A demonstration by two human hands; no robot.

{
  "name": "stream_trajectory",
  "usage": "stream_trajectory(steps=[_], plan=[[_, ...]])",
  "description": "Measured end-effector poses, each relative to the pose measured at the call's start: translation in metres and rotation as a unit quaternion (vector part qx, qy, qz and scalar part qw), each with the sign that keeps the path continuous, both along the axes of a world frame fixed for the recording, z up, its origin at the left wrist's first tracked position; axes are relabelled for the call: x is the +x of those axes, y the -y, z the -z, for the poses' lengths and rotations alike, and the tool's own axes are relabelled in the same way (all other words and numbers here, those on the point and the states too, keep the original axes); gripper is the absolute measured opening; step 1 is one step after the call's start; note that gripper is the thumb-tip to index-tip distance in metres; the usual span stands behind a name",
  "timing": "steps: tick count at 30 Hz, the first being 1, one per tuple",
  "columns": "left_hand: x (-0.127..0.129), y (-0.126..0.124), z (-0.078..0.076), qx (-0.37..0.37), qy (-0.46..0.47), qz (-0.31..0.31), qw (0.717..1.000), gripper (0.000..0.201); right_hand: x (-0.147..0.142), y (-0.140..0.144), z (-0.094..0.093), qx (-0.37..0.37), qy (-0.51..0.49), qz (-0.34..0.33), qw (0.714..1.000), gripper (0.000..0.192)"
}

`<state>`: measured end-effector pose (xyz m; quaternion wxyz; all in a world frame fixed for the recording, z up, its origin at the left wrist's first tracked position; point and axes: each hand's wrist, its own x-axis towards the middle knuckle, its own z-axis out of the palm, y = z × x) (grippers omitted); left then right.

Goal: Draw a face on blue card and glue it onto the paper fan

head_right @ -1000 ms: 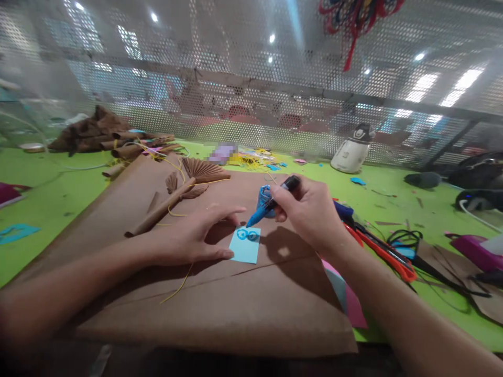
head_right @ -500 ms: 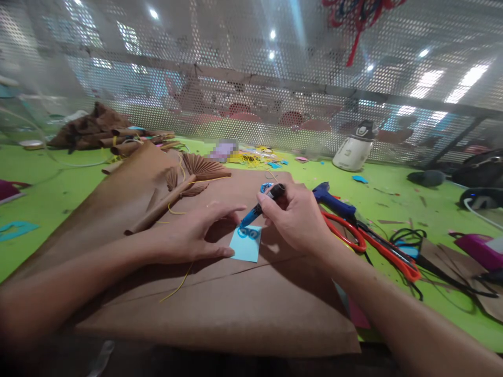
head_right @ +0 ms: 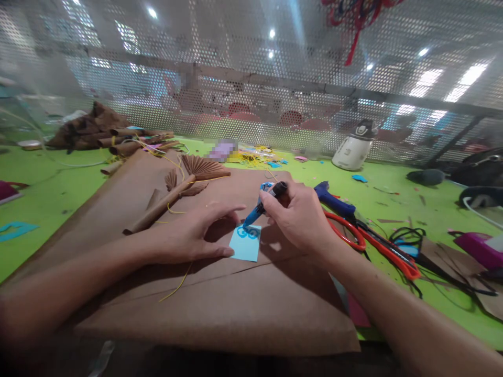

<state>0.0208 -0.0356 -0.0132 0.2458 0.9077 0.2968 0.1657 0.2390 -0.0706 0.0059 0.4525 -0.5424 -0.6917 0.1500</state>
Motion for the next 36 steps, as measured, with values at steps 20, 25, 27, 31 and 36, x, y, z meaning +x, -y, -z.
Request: stream_trajectory(steps=[20,25,27,31,36], plan=[[0.0000,-0.0008,0.0004,-0.016,-0.010,-0.013,1.000,0.072,0.0012,-0.0004,-0.0012,-0.004,0.000,0.019,1.000,0.027],[0.0007,-0.0014,0.0008,-0.016,-0.004,-0.011,1.000,0.072,0.0021,0.0010,-0.0029,-0.018,-0.018,0.012,1.000,0.025],[0.0010,-0.0012,0.0006,-0.016,-0.001,-0.015,1.000,0.070,0.0013,0.0022,-0.0042,-0.016,-0.024,0.013,1.000,0.026],[0.0005,-0.0012,0.0015,-0.014,0.002,-0.016,1.000,0.068,-0.0008,0.0032,-0.0057,-0.006,-0.032,0.011,0.999,0.029],[-0.0003,-0.0024,0.0048,-0.006,0.010,-0.013,1.000,0.071,0.0000,0.0007,-0.0028,0.001,0.005,0.015,1.000,0.029]])
